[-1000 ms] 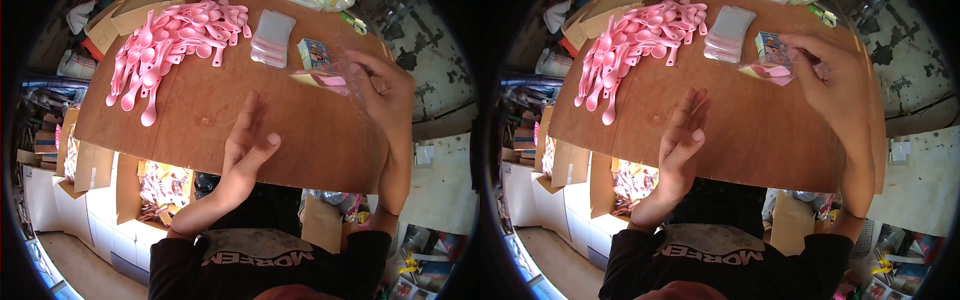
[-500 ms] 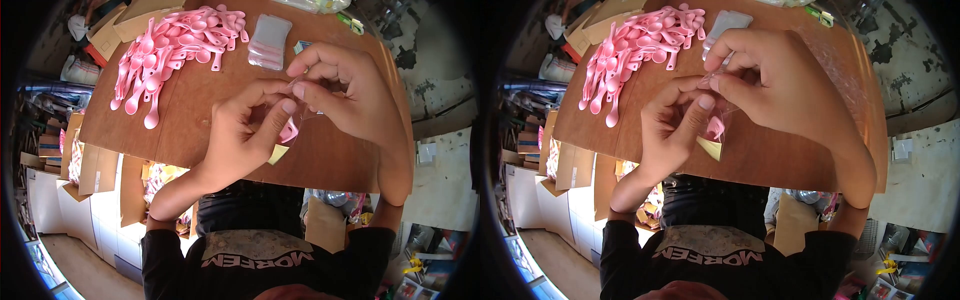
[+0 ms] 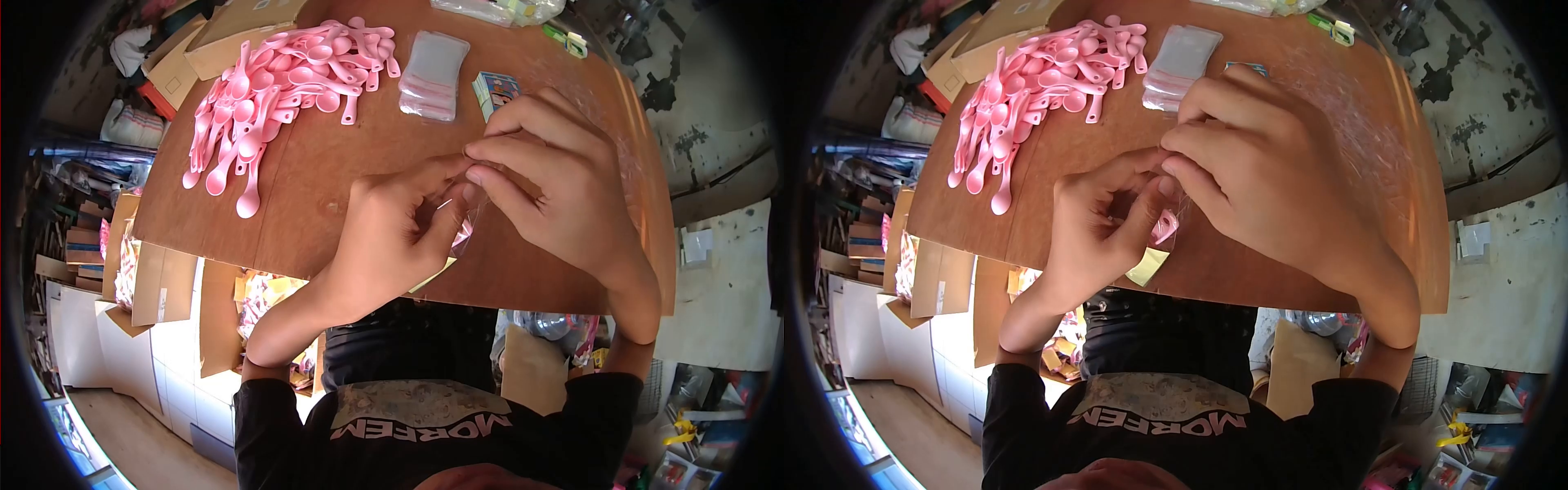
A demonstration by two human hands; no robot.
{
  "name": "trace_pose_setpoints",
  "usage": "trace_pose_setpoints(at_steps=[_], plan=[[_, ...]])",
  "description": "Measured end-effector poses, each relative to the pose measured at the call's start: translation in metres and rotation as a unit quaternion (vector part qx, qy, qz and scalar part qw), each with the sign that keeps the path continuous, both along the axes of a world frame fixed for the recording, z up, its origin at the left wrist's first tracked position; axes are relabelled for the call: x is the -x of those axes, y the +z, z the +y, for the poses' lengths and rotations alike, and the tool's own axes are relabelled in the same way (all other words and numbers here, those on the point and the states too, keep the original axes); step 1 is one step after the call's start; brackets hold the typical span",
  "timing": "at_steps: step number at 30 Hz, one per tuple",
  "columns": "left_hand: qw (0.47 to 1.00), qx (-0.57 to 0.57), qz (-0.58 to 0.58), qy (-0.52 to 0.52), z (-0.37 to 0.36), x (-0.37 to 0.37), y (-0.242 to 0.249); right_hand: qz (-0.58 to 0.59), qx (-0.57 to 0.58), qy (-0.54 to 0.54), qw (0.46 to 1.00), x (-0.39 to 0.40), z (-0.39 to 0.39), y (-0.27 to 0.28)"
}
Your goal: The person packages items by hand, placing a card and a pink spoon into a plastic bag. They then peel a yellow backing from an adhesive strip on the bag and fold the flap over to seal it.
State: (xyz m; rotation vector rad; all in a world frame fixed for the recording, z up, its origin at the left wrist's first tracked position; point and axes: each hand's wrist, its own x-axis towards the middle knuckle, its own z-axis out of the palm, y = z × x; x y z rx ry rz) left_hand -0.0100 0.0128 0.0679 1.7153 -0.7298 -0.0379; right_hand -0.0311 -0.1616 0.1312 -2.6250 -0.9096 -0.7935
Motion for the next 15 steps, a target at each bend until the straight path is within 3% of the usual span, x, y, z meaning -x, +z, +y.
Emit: trace_pose_setpoints(at_steps=[5,7,8,10,11,13,15], plan=[[0.995,-0.007,-0.102,-0.01,-0.002,-0.007,-0.016,0.039,0.005,0.001,0.999,0.0,-0.009,-0.005],[0.994,0.005,-0.107,-0.013,-0.001,-0.006,-0.017,0.121,-0.148,0.047,0.98,-0.001,-0.014,-0.01],[0.996,0.033,-0.074,-0.025,0.001,-0.003,-0.017,0.121,-0.147,0.046,0.981,0.002,-0.013,-0.011],[0.997,0.061,-0.041,-0.037,0.004,0.002,-0.019,0.224,-0.301,0.038,0.926,0.01,-0.012,-0.013],[0.993,0.113,0.001,-0.02,0.005,0.005,-0.023,0.225,-0.301,0.037,0.926,0.009,-0.014,-0.013],[0.975,0.217,0.016,0.042,0.004,0.008,-0.03,0.235,-0.498,0.067,0.832,0.006,-0.029,-0.011],[0.957,0.286,0.023,0.039,0.002,0.005,-0.033,0.286,-0.457,0.19,0.82,-0.012,-0.074,0.004]])
